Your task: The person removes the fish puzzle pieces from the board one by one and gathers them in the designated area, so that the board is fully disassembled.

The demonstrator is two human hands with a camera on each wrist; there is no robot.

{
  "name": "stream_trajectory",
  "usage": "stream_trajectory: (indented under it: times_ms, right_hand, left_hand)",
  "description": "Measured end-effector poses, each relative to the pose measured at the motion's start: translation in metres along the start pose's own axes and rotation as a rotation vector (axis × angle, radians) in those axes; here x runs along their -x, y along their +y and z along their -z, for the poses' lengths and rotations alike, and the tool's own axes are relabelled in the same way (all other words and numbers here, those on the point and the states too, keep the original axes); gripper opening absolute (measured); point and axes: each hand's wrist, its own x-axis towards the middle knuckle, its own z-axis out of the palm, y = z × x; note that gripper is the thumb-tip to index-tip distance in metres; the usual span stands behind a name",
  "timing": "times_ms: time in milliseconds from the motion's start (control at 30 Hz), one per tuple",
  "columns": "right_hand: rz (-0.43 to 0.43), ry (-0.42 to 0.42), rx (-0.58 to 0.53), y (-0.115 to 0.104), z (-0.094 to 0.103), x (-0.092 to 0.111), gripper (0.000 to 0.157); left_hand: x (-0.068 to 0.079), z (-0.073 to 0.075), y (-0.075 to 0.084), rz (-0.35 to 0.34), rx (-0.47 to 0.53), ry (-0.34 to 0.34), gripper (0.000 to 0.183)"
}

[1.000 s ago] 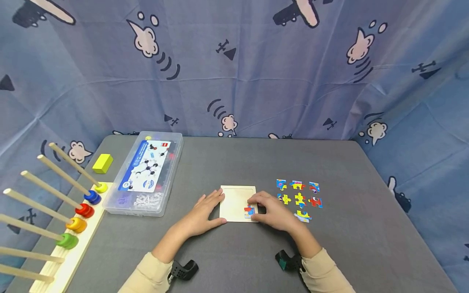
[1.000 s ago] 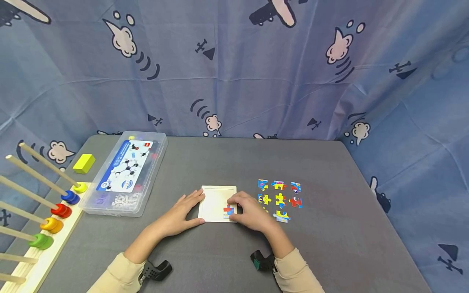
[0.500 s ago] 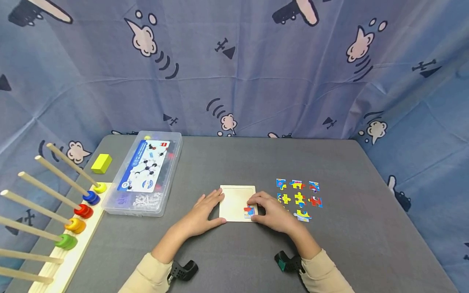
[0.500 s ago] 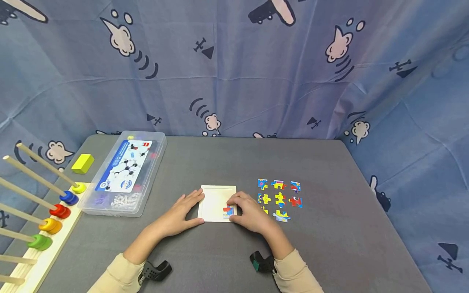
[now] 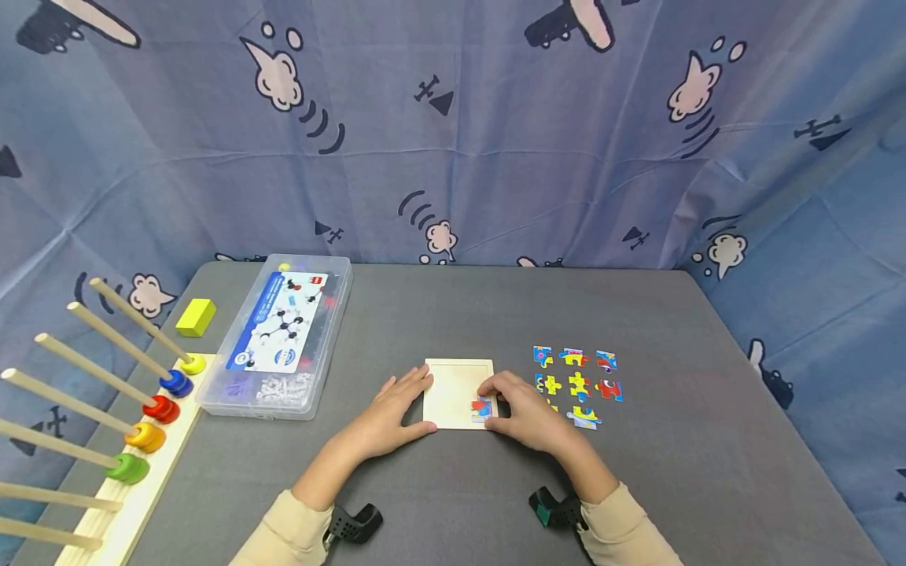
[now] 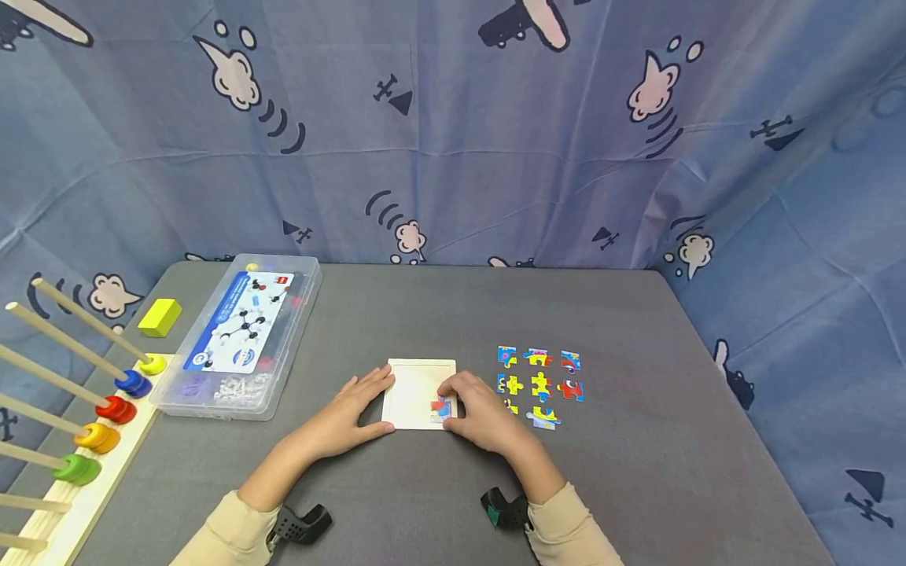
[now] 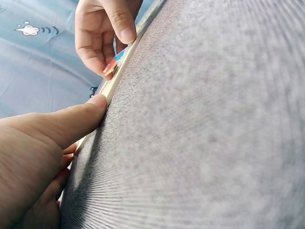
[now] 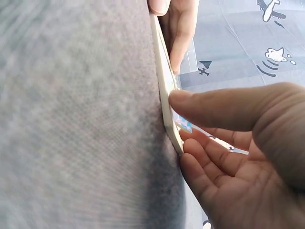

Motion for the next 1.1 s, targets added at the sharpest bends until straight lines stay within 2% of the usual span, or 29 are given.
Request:
stream_trajectory:
  times_ms: [433,800,1000,1100]
  right_hand:
    - [0.009,-0.012,-0.009,-0.002,0.000,-0.001,0.037]
    - [0.027,-0.018,-0.036,0.005,-0.001,-0.002,0.035]
    - [0.039,-0.024,-0.056,0.007,0.007,0.002,0.034]
    - [0.011,-0.035,-0.073,0.010,0.014,0.006,0.034]
  left_hand:
    - [0.000,0.000,0.000,0.001,0.003,0.002,0.071]
    - [0.000,0.001,0.000,0.000,-0.008,0.002,0.072]
    - [-0.001,0.000,-0.001,-0.007,-0.014,0.006,0.073]
    - [0.000,0.000,-0.001,-0.010,-0.011,0.007,0.073]
